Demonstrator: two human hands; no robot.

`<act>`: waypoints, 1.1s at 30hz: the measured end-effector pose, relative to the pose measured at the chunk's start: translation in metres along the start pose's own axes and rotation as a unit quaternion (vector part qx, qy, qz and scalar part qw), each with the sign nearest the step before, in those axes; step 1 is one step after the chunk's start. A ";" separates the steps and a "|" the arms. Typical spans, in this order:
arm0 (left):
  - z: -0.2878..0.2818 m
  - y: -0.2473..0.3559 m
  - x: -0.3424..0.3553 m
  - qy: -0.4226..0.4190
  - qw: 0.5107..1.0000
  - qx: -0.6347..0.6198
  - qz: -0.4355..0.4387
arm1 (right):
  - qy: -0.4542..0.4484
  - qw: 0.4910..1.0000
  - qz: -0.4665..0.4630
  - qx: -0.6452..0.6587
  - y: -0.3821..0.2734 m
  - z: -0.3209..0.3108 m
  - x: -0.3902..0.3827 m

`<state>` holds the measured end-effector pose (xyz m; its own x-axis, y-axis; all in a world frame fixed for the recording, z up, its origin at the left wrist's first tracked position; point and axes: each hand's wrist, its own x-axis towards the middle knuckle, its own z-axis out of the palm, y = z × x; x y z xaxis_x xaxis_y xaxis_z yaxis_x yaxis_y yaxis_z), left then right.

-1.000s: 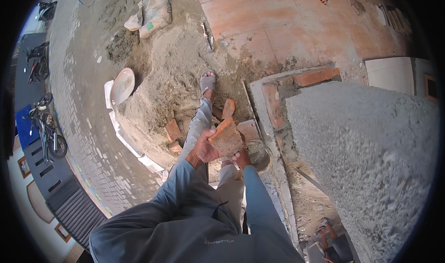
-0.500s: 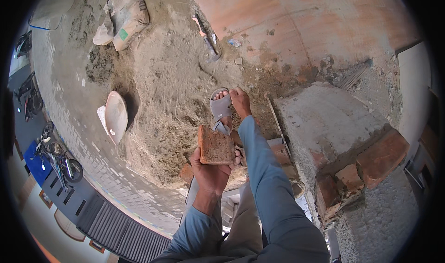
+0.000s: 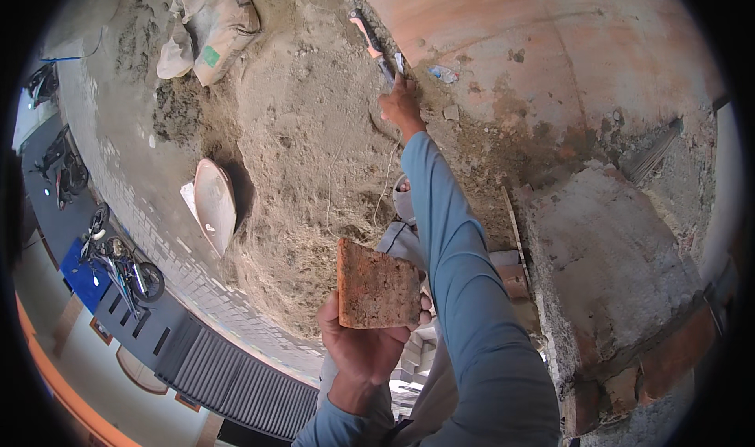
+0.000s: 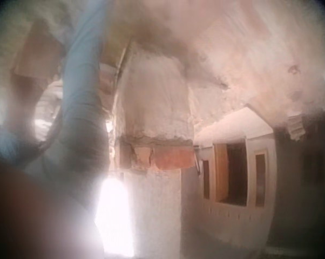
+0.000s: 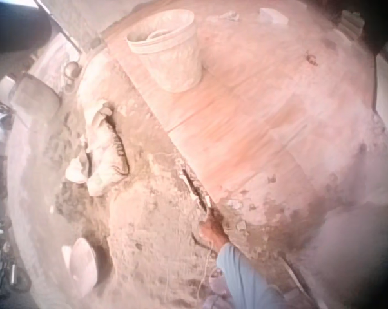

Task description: The person scoops mortar from a bucket with a trowel, applies it to bricks, and places them onto a partially built wall. The person repeatedly picks up bricks, applies mortar, and sets them in place while another person works nearby.

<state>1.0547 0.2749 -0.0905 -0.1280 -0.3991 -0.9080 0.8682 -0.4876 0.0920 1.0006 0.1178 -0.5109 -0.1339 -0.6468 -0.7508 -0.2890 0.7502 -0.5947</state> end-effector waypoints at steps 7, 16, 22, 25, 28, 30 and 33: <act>0.003 0.003 0.009 -0.016 1.000 -0.020 -0.008 | -0.090 0.983 0.052 0.153 -0.007 -0.019 -0.009; -0.005 -0.018 -0.002 -0.071 0.997 -0.002 -0.013 | -0.118 0.921 0.106 0.357 -0.006 -0.047 -0.120; -0.023 -0.037 -0.033 -0.177 0.981 -0.068 -0.048 | -0.099 0.956 -0.042 0.274 -0.008 -0.091 -0.230; -0.052 -0.057 -0.044 -0.172 0.981 -0.074 -0.043 | 0.008 0.983 -0.170 0.071 0.017 -0.116 -0.318; -0.074 -0.079 -0.067 -0.206 0.975 -0.078 -0.032 | 0.040 0.987 -0.157 0.004 0.039 -0.140 -0.428; -0.103 -0.095 -0.078 -0.201 0.977 -0.070 -0.023 | 0.027 0.990 -0.132 -0.032 0.057 -0.159 -0.509; -0.140 -0.116 -0.111 -0.199 0.977 -0.062 -0.044 | 0.000 0.999 -0.007 -0.052 0.114 -0.189 -0.614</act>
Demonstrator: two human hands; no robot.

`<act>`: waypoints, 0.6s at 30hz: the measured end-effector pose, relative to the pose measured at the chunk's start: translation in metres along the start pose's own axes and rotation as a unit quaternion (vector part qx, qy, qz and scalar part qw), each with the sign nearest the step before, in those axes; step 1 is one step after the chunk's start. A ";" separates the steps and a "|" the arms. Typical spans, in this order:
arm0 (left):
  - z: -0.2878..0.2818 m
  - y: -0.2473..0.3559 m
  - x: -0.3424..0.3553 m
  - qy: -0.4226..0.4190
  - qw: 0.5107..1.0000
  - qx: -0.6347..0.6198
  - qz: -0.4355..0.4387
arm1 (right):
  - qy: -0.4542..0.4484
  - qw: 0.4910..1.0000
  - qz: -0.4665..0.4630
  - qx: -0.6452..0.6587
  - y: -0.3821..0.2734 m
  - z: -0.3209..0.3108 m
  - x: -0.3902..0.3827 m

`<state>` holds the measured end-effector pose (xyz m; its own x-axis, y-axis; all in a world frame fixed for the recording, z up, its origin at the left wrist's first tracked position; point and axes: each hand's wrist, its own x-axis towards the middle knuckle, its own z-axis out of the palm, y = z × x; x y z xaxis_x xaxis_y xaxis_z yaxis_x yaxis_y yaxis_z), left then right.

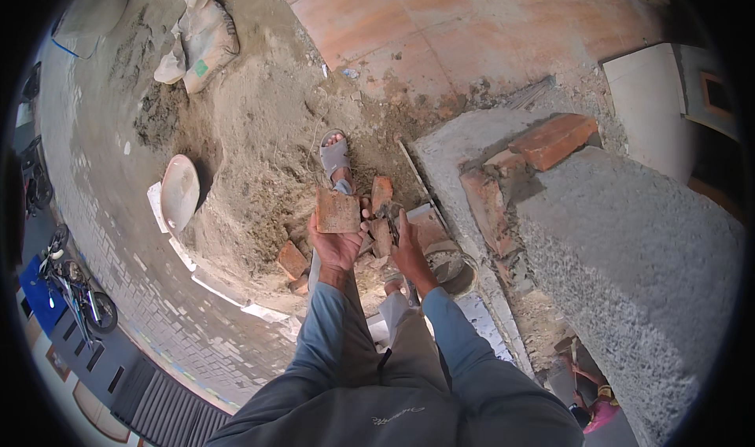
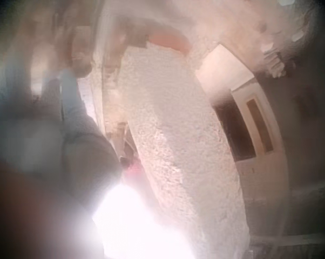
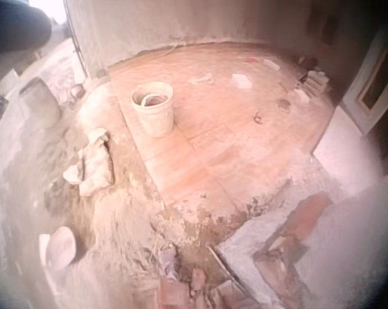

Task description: The person scoops mortar from a bucket with a trowel, applies it to bricks, and places them onto a partially built wall. The person repeatedly picks up bricks, applies mortar, and sets them in place while another person works nearby.

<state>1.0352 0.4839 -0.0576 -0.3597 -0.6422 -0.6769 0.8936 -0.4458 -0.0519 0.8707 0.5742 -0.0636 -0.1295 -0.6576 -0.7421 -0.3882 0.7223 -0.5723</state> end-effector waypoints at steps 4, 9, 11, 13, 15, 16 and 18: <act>0.011 -0.016 -0.080 -0.030 0.998 0.051 -0.033 | -0.222 0.939 0.238 0.110 0.153 -0.022 -0.096; 0.031 -0.025 -0.183 -0.113 0.985 0.126 -0.042 | -0.169 0.947 0.156 0.224 0.137 -0.071 -0.255; 0.046 -0.033 -0.222 -0.154 0.977 0.147 -0.032 | -0.134 0.941 0.140 0.278 0.114 -0.088 -0.309; 0.065 -0.047 -0.270 -0.168 0.971 0.168 0.006 | -0.082 0.985 0.048 0.142 0.098 -0.101 -0.343; 0.073 -0.074 -0.299 -0.198 0.965 0.166 0.031 | 0.008 0.997 -0.067 0.037 0.121 -0.108 -0.353; 0.071 -0.081 -0.314 -0.207 0.962 0.168 0.052 | -0.001 0.997 -0.056 0.046 0.107 -0.111 -0.368; 0.061 -0.089 -0.331 -0.259 0.948 0.165 0.083 | 0.045 0.984 -0.168 0.042 0.080 -0.112 -0.402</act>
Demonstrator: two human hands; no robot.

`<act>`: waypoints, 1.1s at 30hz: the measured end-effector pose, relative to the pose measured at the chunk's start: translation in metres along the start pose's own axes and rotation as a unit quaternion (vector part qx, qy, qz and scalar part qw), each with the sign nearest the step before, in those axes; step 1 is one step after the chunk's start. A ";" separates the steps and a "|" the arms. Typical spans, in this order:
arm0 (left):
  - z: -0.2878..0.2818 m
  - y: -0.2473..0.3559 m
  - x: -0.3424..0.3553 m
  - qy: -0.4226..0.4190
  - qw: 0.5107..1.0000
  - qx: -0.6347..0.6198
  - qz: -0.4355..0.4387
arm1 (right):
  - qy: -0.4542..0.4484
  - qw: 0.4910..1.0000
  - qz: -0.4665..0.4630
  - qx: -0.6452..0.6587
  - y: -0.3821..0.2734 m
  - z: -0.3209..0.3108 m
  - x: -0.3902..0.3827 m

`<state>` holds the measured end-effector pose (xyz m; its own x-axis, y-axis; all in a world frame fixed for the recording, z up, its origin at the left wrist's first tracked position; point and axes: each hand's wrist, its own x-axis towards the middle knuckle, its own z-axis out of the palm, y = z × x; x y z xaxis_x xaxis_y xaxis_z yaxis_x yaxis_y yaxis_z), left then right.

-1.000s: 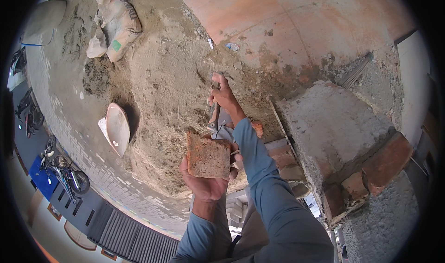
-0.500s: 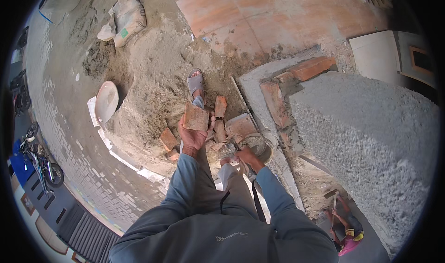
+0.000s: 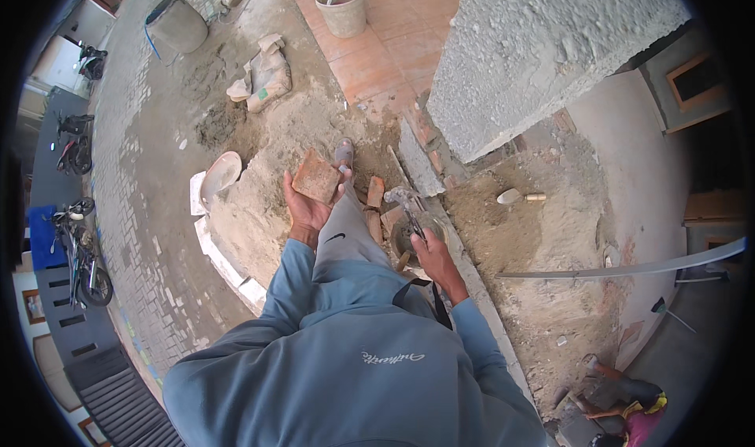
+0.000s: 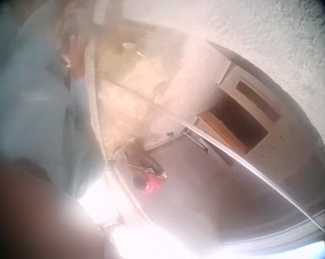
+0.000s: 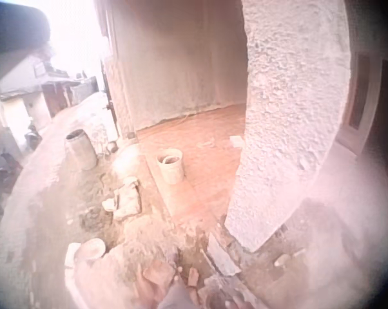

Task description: The person scoops mortar from a bucket with a trowel, applies it to bricks, and places them onto a partially built wall. The person repeatedly picks up bricks, applies mortar, and sets them in place while another person works nearby.

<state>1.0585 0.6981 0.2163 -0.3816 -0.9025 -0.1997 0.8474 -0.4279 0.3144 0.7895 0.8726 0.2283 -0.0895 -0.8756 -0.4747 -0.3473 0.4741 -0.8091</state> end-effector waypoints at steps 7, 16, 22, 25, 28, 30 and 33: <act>0.058 0.001 -0.019 0.057 0.993 0.068 0.072 | 0.034 0.974 -0.221 0.021 -0.094 0.015 -0.011; 0.061 0.010 -0.013 0.045 0.992 0.015 0.117 | 0.169 0.851 -0.496 0.022 -0.134 0.039 -0.015; 0.011 0.012 -0.008 0.064 0.979 -0.030 0.194 | -0.012 0.948 -0.238 -0.212 -0.136 0.058 0.025; 0.020 0.020 -0.008 0.090 0.975 -0.041 0.197 | 0.073 0.927 -0.358 -0.083 -0.156 0.067 0.005; 0.018 0.020 -0.011 0.073 0.973 -0.050 0.213 | 0.125 0.897 -0.415 -0.084 -0.149 0.078 0.010; 0.016 0.016 -0.010 0.076 0.972 -0.048 0.219 | 0.101 0.908 -0.378 -0.149 -0.139 0.081 0.025; 0.009 0.009 -0.008 0.113 0.965 -0.030 0.235 | 0.031 0.926 -0.282 -0.248 -0.140 0.079 0.046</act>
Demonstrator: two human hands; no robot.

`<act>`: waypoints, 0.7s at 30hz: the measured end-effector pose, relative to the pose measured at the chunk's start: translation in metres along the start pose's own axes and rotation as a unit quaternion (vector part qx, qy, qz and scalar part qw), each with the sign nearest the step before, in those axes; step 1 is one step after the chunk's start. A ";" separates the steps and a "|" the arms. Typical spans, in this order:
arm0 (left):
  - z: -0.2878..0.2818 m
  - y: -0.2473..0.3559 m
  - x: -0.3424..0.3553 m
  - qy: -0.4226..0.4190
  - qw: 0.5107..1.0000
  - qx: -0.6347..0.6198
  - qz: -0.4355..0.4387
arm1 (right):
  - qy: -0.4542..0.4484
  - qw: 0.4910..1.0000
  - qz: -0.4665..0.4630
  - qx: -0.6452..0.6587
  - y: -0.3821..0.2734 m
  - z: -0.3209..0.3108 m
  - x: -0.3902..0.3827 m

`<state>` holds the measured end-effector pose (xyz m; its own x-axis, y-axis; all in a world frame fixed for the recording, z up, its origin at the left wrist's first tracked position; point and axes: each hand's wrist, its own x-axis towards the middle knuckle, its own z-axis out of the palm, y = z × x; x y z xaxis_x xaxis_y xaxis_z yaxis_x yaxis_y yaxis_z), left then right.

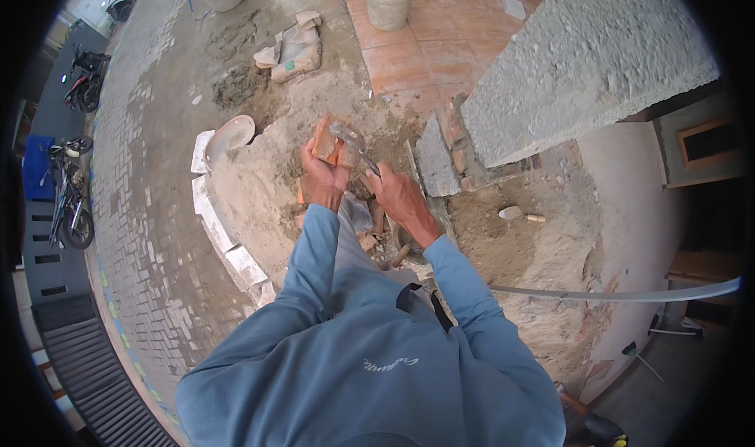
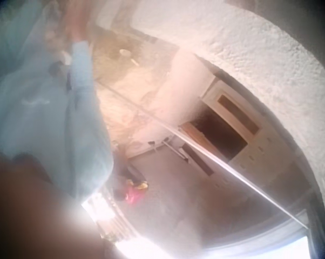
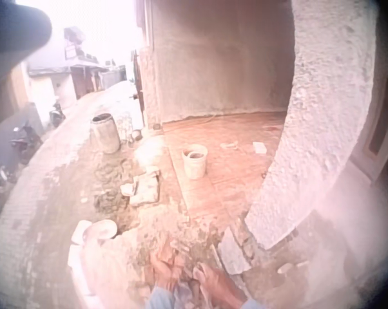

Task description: The person scoops mortar from a bucket with a trowel, applies it to bricks, and places them onto a partially built wall. The person repeatedly picks up bricks, applies mortar, and sets them in place while another person works nearby.

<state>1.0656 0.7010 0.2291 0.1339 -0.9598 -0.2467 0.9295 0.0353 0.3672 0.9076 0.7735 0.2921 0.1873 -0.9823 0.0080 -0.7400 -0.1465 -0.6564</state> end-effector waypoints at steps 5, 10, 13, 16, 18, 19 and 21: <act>0.000 0.003 0.008 0.083 0.995 -0.014 -0.047 | 0.100 0.981 -0.040 0.160 -0.042 -0.030 -0.008; 0.000 0.000 0.004 0.002 0.998 -0.033 -0.046 | 0.084 0.974 0.036 0.209 0.000 -0.018 -0.016; -0.001 0.005 0.003 -0.016 0.993 -0.069 -0.097 | 0.038 0.964 0.113 0.236 0.033 -0.003 -0.030; -0.015 0.004 0.017 -0.012 0.986 -0.083 -0.143 | -0.004 0.954 0.179 0.240 0.073 0.016 -0.052; -0.031 0.001 0.026 0.006 0.985 -0.060 -0.159 | -0.045 0.939 0.228 0.252 0.093 0.026 -0.070; -0.034 -0.004 0.031 0.014 0.985 -0.039 -0.166 | -0.072 0.922 0.274 0.264 0.115 0.038 -0.083; -0.054 -0.010 0.038 0.036 0.982 0.002 -0.186 | -0.134 0.890 0.350 0.260 0.122 0.040 -0.097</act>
<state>1.0797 0.6790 0.1673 -0.1910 -0.8838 -0.4272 0.9170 -0.3160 0.2436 0.8246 0.8551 0.1812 -0.0040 -0.7379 -0.6749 -0.3489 0.6335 -0.6906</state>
